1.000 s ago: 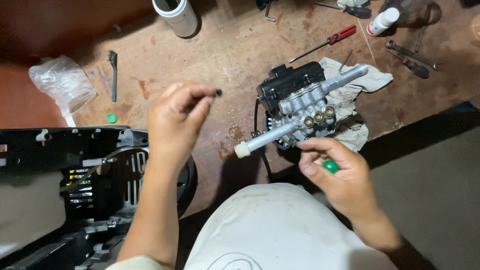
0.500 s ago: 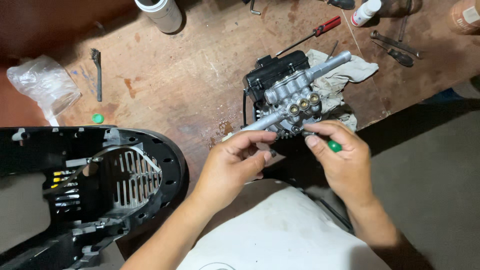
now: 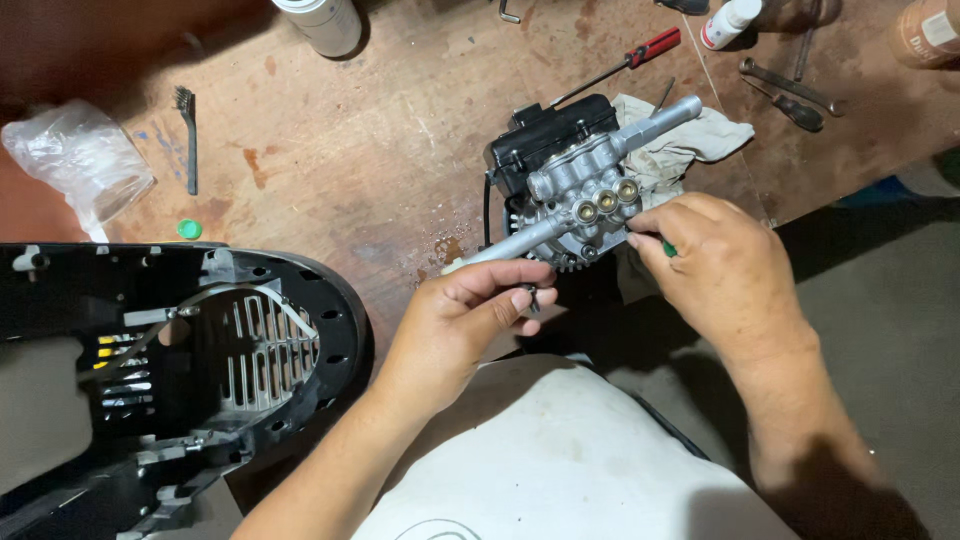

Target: The person disassembles a mechanical pump assembly by removing several bolts with a wrench and a screwdriver, separating the silver metal housing from the black motor body.

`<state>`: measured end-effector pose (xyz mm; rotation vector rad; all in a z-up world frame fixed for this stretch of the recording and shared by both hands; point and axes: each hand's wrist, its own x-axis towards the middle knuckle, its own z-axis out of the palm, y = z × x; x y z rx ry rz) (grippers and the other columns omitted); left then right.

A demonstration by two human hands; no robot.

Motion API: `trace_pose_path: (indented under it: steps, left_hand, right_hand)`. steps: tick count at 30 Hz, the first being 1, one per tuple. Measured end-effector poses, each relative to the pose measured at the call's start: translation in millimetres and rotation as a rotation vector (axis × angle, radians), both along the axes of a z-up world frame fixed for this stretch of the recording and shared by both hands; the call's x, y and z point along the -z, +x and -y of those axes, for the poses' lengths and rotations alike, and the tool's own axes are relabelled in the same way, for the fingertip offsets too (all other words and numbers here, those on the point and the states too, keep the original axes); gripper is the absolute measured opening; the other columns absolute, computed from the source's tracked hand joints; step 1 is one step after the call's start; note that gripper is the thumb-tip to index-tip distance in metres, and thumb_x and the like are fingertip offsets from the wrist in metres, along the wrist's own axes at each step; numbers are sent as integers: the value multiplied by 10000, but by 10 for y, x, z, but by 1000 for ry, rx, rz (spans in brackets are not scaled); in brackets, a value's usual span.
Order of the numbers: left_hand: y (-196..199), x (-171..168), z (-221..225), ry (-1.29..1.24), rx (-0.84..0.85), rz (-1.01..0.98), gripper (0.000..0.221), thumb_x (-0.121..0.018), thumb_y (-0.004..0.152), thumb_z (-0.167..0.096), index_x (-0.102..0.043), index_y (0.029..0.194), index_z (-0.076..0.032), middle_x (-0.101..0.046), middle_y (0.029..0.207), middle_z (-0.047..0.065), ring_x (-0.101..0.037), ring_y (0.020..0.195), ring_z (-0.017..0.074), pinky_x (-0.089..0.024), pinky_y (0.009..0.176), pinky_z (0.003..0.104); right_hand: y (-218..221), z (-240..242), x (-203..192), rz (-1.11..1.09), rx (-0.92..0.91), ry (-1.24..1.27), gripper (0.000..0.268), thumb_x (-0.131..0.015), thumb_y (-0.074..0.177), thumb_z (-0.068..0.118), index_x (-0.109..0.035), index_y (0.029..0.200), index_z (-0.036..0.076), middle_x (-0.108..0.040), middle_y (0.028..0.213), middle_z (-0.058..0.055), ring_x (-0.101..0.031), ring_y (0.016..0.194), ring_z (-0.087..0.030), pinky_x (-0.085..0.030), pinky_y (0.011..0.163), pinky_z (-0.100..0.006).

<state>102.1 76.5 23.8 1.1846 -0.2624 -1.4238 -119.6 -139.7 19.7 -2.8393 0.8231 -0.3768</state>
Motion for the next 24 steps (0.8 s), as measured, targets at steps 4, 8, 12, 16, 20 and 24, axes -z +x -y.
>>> trace_pose_path:
  steps: [4,8,12,16,20,24]
  left_hand:
    - [27,-78,106,-81,-17,761,205,-862,1073,-137,-915,1269,-168,-866,1170,-11,-821,1080,104,-616,996,241]
    - [46,55,305,-278,-85,1159,134,-864,1109,-141,-868,1240,-111,-877,1151,50,-849,1045,202,-669,909,329]
    - [-7,161,545,-252,-80,1284,105,-820,1122,-113,-823,1225,-128,-844,1155,30,-817,1124,234,-663,925,386]
    - [-82,229,712,-104,-26,1353,231,-771,1030,-27,-774,1217,-162,-802,1171,43,-833,1042,288,-631,799,456]
    - [-167,249,740,-24,-89,1427,280,-777,932,-2,-720,1146,-173,-782,1077,12,-807,918,271,-603,688,477]
    - [-290,270,703,11,-178,1574,164,-820,1098,-83,-679,1023,-118,-772,1066,24,-772,843,238,-580,603,444]
  right_hand:
    - [-37,121,133,-42,105,125,335,-1002,999,338,-819,1197,140,-883,1182,-42,-821,1066,-328,-618,944,-490]
    - [-30,97,-139,91,-12,303,241,-969,1031,189,-877,1220,70,-873,1226,-95,-804,1154,-267,-580,1081,-404]
    - [-142,123,-322,39,63,443,279,-918,1049,197,-919,1311,101,-864,1255,-83,-795,1139,-222,-566,1053,-353]
    - [-184,223,-181,103,19,457,351,-910,1060,142,-880,1400,63,-878,1319,-98,-816,1174,-210,-579,1104,-346]
    - [-199,482,-112,107,-70,482,341,-909,1047,144,-879,1376,59,-884,1311,-100,-817,1192,-224,-583,1102,-358]
    - [-117,817,-255,87,-146,499,323,-899,1056,148,-889,1365,57,-885,1308,-92,-804,1214,-217,-576,1089,-364]
